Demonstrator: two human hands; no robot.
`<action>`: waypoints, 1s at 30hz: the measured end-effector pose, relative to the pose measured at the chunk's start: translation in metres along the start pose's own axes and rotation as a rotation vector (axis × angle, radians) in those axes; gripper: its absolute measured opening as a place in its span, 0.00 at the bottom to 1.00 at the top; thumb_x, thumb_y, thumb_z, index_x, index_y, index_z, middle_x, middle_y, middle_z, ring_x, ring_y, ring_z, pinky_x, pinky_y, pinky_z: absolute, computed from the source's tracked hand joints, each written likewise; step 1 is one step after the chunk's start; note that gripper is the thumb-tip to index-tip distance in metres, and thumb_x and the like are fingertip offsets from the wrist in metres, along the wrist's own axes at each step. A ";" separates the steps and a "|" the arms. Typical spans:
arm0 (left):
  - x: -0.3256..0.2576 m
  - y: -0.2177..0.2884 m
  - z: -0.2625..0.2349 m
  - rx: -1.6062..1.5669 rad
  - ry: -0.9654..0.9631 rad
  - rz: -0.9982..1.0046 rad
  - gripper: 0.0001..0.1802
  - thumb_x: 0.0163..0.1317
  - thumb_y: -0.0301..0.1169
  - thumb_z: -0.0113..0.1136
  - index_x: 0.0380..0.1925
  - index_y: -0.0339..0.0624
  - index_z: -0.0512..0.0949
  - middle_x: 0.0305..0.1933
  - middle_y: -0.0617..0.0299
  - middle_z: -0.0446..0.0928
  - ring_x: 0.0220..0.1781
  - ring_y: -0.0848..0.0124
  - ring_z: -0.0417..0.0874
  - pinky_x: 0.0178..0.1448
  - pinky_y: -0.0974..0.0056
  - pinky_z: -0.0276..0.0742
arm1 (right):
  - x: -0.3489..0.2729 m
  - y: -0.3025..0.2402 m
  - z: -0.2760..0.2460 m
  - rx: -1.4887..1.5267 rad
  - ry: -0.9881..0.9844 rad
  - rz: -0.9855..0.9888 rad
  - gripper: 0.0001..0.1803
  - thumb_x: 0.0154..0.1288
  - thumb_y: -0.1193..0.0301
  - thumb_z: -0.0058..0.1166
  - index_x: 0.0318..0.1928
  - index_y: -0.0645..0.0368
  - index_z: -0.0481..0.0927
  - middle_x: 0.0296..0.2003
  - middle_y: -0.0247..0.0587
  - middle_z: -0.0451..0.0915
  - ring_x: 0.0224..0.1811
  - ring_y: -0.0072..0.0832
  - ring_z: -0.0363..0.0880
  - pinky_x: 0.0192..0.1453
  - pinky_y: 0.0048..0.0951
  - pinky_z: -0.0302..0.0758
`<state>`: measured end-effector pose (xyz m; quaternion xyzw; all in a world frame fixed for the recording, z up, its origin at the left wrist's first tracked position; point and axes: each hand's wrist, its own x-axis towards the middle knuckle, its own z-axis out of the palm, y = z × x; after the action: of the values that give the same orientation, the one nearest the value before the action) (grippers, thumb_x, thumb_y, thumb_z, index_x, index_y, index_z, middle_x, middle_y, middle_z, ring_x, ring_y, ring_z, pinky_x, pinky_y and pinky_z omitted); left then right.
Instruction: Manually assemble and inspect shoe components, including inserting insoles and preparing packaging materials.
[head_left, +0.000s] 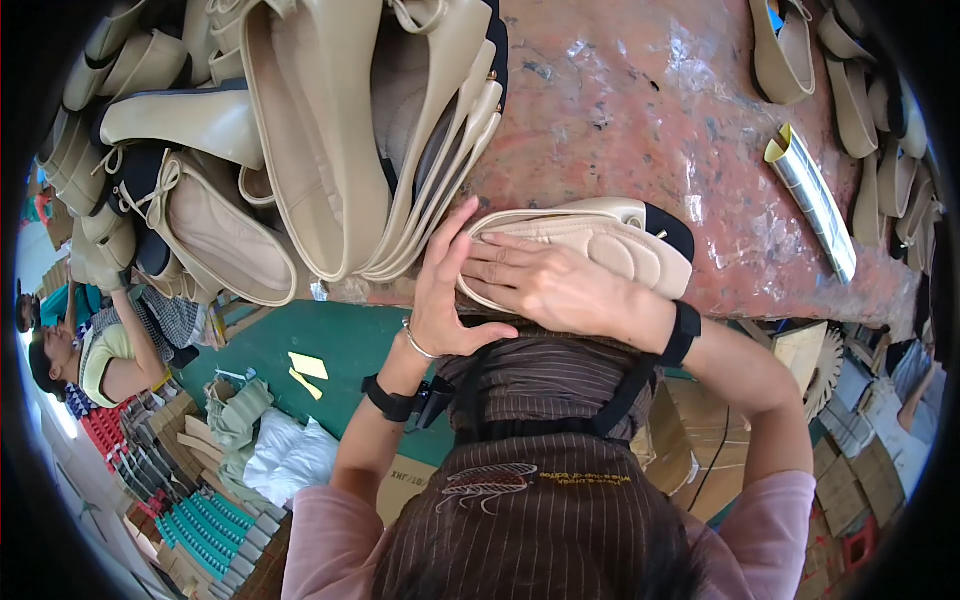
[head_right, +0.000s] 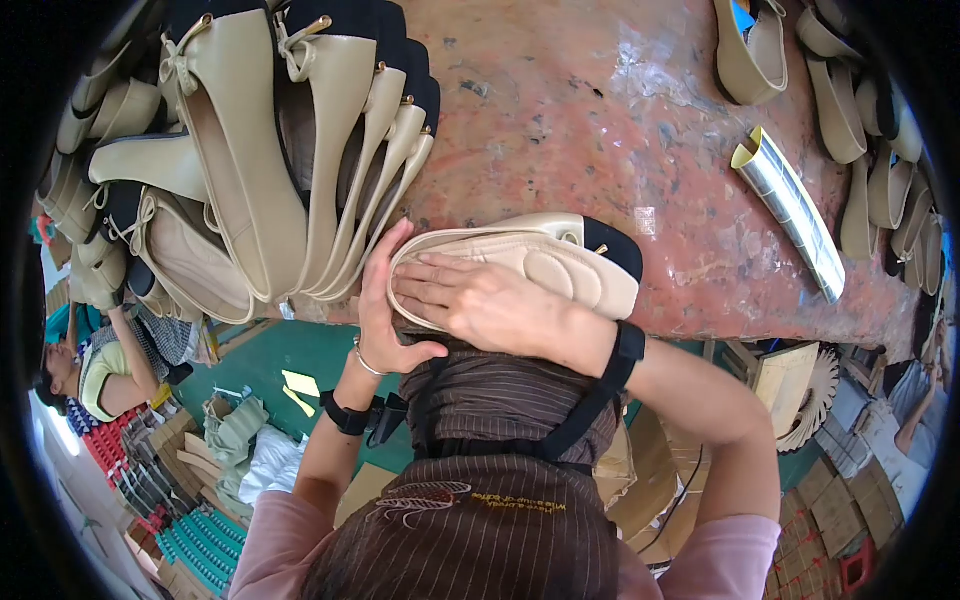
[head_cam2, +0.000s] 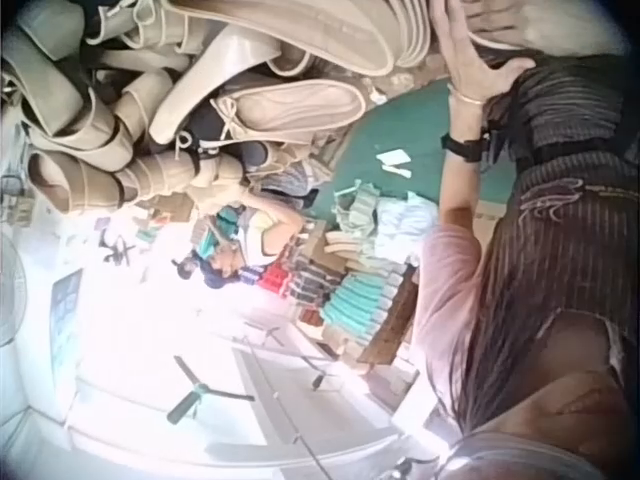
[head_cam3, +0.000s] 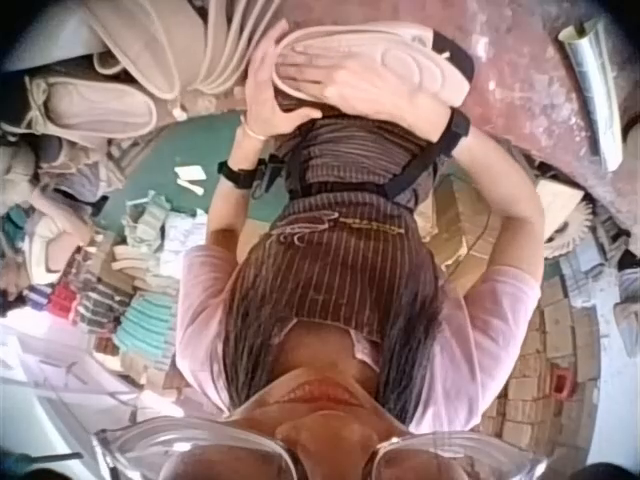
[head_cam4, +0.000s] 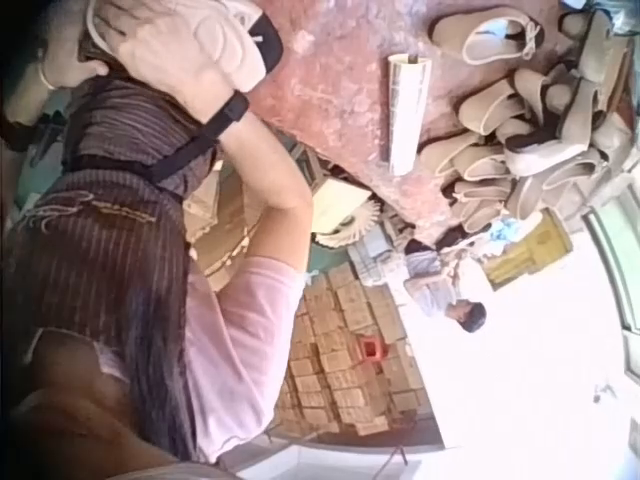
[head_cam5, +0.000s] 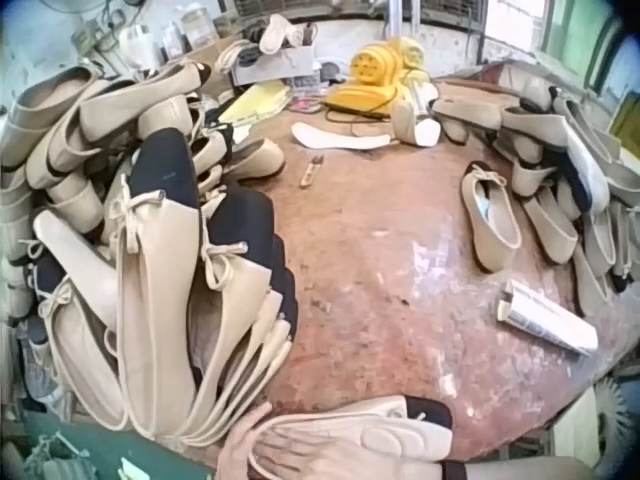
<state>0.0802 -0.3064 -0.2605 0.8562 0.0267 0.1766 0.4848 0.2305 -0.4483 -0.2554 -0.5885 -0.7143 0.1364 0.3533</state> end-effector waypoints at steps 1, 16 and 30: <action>0.001 -0.002 0.001 -0.015 0.034 0.056 0.47 0.54 0.56 0.70 0.67 0.40 0.65 0.73 0.35 0.59 0.73 0.42 0.64 0.73 0.47 0.62 | 0.000 0.003 0.000 0.037 -0.076 0.009 0.23 0.57 0.70 0.52 0.54 0.63 0.81 0.58 0.46 0.78 0.64 0.39 0.74 0.71 0.35 0.68; 0.004 0.016 0.015 -0.004 0.213 -0.186 0.13 0.64 0.31 0.48 0.46 0.37 0.66 0.65 0.35 0.68 0.64 0.41 0.72 0.68 0.50 0.65 | -0.009 -0.038 -0.026 -0.301 -0.096 0.429 0.17 0.55 0.74 0.52 0.45 0.54 0.88 0.57 0.40 0.81 0.66 0.32 0.74 0.79 0.41 0.54; 0.029 0.096 0.078 0.807 -0.428 -0.206 0.45 0.50 0.43 0.72 0.66 0.35 0.67 0.75 0.52 0.60 0.41 0.57 0.79 0.37 0.61 0.84 | -0.015 -0.039 -0.092 -0.060 0.533 0.909 0.15 0.49 0.83 0.61 0.40 0.62 0.83 0.43 0.50 0.80 0.49 0.46 0.82 0.49 0.36 0.78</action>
<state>0.1206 -0.4152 -0.2089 0.9864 0.0776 -0.0776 0.1225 0.2640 -0.4927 -0.1711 -0.8630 -0.2759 0.1009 0.4110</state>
